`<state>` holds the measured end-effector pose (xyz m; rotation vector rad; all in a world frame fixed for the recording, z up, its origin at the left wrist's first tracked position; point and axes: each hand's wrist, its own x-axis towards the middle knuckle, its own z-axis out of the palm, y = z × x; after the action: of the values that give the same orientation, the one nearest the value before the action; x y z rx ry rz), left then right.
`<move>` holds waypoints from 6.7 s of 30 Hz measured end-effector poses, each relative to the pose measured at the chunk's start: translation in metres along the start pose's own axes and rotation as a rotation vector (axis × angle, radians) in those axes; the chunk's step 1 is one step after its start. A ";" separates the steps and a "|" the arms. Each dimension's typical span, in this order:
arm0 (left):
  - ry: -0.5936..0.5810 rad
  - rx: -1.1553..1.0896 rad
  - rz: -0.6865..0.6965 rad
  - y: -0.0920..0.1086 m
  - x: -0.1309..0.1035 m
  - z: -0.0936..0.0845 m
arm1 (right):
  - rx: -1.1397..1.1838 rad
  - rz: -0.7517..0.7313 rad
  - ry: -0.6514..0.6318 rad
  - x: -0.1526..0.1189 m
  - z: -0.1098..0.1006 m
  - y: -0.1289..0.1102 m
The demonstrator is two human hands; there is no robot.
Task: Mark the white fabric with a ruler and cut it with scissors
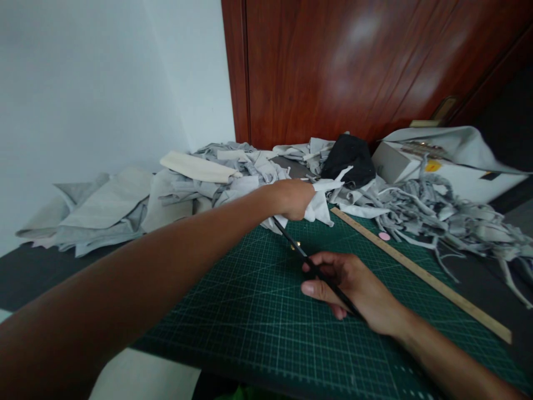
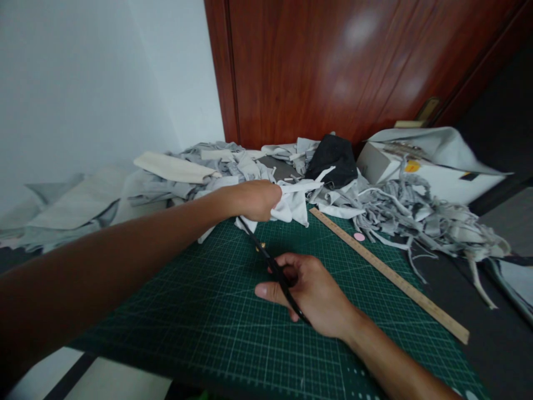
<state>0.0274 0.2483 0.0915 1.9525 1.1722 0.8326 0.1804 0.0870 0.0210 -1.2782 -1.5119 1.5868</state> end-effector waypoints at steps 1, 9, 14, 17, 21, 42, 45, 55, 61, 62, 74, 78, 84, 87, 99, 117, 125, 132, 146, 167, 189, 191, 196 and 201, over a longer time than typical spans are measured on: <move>-0.013 0.016 0.019 0.001 -0.001 -0.004 | 0.003 0.001 0.002 0.000 0.000 0.000; -0.116 0.032 -0.059 -0.005 -0.020 -0.039 | 0.009 -0.006 -0.019 0.004 -0.001 0.005; 0.014 -0.330 -0.161 -0.022 -0.019 -0.046 | 0.007 0.014 -0.006 0.004 -0.001 0.002; 0.052 -0.577 -0.201 -0.032 -0.014 -0.046 | -0.012 0.008 0.008 0.003 -0.001 0.000; 0.046 -0.842 -0.207 -0.043 -0.013 -0.045 | 0.005 0.010 0.028 0.002 -0.001 0.000; 0.131 -0.917 0.017 -0.042 -0.040 -0.041 | 0.092 0.025 0.082 0.003 -0.002 -0.008; 0.158 -0.890 0.036 -0.040 -0.043 -0.042 | 0.080 0.033 0.088 0.002 -0.002 -0.010; 0.160 -0.869 0.003 -0.035 -0.050 -0.050 | 0.012 -0.011 0.046 0.001 -0.006 -0.005; 0.249 -0.938 -0.027 -0.033 -0.051 -0.049 | 0.017 -0.043 0.020 0.002 -0.009 0.000; 0.264 -0.937 -0.019 -0.033 -0.050 -0.048 | 0.018 -0.049 0.018 0.002 -0.010 0.002; 0.213 -0.929 0.045 -0.034 -0.052 -0.034 | 0.017 -0.069 0.016 0.001 -0.010 0.003; 0.193 -0.921 0.066 -0.032 -0.054 -0.034 | 0.015 -0.085 0.025 0.003 -0.010 0.002; 0.158 -0.911 0.083 -0.027 -0.057 -0.038 | 0.012 -0.117 0.037 0.002 -0.011 0.002; 0.115 -0.924 0.077 -0.025 -0.059 -0.040 | 0.009 -0.134 0.036 0.001 -0.011 0.003; 0.043 -0.874 0.101 -0.027 -0.060 -0.044 | 0.017 -0.161 0.020 0.001 -0.012 0.003; 0.013 -0.823 0.110 -0.029 -0.060 -0.051 | -0.002 -0.150 0.003 0.001 -0.014 0.007; -0.050 -0.810 0.071 -0.028 -0.062 -0.060 | -0.002 -0.144 -0.015 0.003 -0.016 0.012; -0.071 -0.798 0.074 -0.031 -0.061 -0.061 | 0.019 -0.149 -0.032 0.003 -0.016 0.013; -0.098 -0.805 0.174 -0.035 -0.059 -0.061 | 0.039 -0.155 -0.052 0.003 -0.015 0.011; -0.086 -0.807 0.250 -0.040 -0.055 -0.053 | 0.042 -0.190 -0.066 -0.001 -0.011 0.009; -0.082 -0.773 0.266 -0.038 -0.057 -0.052 | 0.033 -0.175 -0.058 0.000 -0.012 0.009; -0.085 -0.771 0.271 -0.038 -0.057 -0.052 | 0.025 -0.169 -0.054 -0.001 -0.011 0.008; -0.085 -0.783 0.271 -0.037 -0.058 -0.051 | 0.028 -0.154 -0.045 -0.001 -0.010 0.005; -0.069 -0.772 0.290 -0.037 -0.057 -0.049 | 0.038 -0.151 -0.053 -0.001 -0.011 0.006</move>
<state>-0.0505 0.2206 0.0784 1.4846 0.4123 1.1438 0.1916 0.0892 0.0165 -1.0817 -1.5643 1.5551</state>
